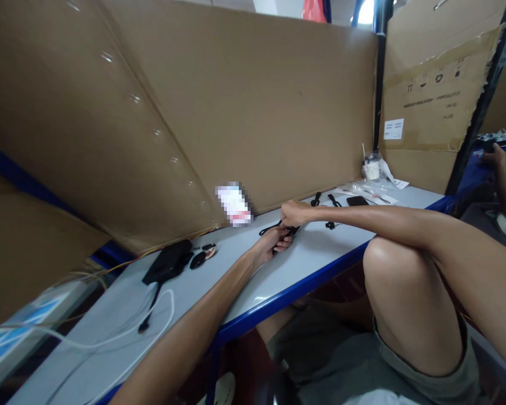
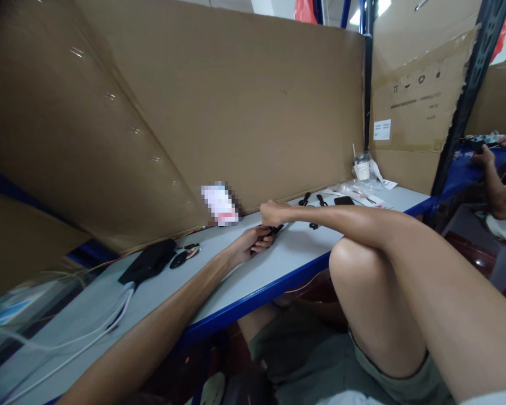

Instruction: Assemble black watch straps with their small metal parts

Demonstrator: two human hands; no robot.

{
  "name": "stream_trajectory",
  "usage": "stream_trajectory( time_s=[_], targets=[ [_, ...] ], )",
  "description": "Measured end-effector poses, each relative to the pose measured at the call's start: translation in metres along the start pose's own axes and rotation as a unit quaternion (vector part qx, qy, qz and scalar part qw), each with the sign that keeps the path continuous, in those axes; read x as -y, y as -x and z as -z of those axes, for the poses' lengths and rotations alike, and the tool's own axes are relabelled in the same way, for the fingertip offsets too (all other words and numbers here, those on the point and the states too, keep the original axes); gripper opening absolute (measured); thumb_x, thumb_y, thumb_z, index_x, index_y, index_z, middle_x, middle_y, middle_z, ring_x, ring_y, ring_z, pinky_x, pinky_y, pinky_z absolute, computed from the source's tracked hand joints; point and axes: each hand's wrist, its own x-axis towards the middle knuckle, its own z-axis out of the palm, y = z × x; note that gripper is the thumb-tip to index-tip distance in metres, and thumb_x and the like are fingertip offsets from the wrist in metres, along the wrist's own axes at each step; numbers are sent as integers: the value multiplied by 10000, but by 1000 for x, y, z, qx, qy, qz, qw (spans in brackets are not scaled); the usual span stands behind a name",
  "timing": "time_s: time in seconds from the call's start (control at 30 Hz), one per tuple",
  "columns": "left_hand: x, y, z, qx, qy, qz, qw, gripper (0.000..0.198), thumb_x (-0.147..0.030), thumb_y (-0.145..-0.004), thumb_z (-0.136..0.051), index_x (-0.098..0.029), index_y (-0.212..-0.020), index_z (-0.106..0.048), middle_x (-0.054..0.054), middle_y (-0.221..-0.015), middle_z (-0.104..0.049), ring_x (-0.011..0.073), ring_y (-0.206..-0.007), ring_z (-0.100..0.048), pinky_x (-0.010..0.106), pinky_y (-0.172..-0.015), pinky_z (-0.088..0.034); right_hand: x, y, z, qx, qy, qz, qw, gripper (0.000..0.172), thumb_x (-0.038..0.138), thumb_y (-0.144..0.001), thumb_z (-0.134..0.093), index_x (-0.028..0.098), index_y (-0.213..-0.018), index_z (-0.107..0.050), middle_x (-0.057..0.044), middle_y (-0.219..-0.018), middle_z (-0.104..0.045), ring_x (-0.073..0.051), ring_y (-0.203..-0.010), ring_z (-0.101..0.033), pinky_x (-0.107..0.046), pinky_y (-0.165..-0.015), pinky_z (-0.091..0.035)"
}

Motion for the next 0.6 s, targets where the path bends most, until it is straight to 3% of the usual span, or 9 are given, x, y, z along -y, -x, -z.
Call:
stream_trajectory(
  time_s=[0.1, 0.27, 0.47, 0.6],
  targets=[
    [0, 1, -2, -5, -7, -4, 1000, 288, -89, -861, -615, -233, -968, -390, -99, -645, -368, 37, -377, -288, 141, -377, -23, -4, -2, -1, -12, 12, 3, 1000, 311, 247, -970, -626, 103, -1181, -804, -188, -1141, -785, -246, -1020, -744, -241, -758, -496],
    [0, 5, -5, -16, -27, -12, 999, 244, -78, -884, -577, -226, -963, -399, -90, -646, -384, 33, -381, -297, 140, -386, -44, -10, -8, -4, -33, 55, -2, 998, 337, 231, -951, -636, 79, -1210, -790, -247, -1203, -755, -284, -1091, -734, -269, -777, -504],
    [1, 3, -2, 3, -28, -15, 999, 236, -82, -880, -580, -215, -1005, -430, -93, -637, -385, 35, -378, -289, 147, -390, -28, -6, -3, -2, 20, -3, 20, 1000, 294, 264, -986, -593, 106, -1081, -823, -157, -1019, -798, -203, -890, -739, -225, -678, -456],
    [2, 1, -2, 2, -34, -17, 999, 260, -92, -874, -598, -227, -968, -396, -93, -641, -395, 34, -385, -289, 148, -396, -24, -8, -3, -2, -17, 45, 9, 999, 321, 211, -950, -604, 95, -1166, -811, -211, -1130, -781, -248, -1005, -744, -241, -696, -458]
  ],
)
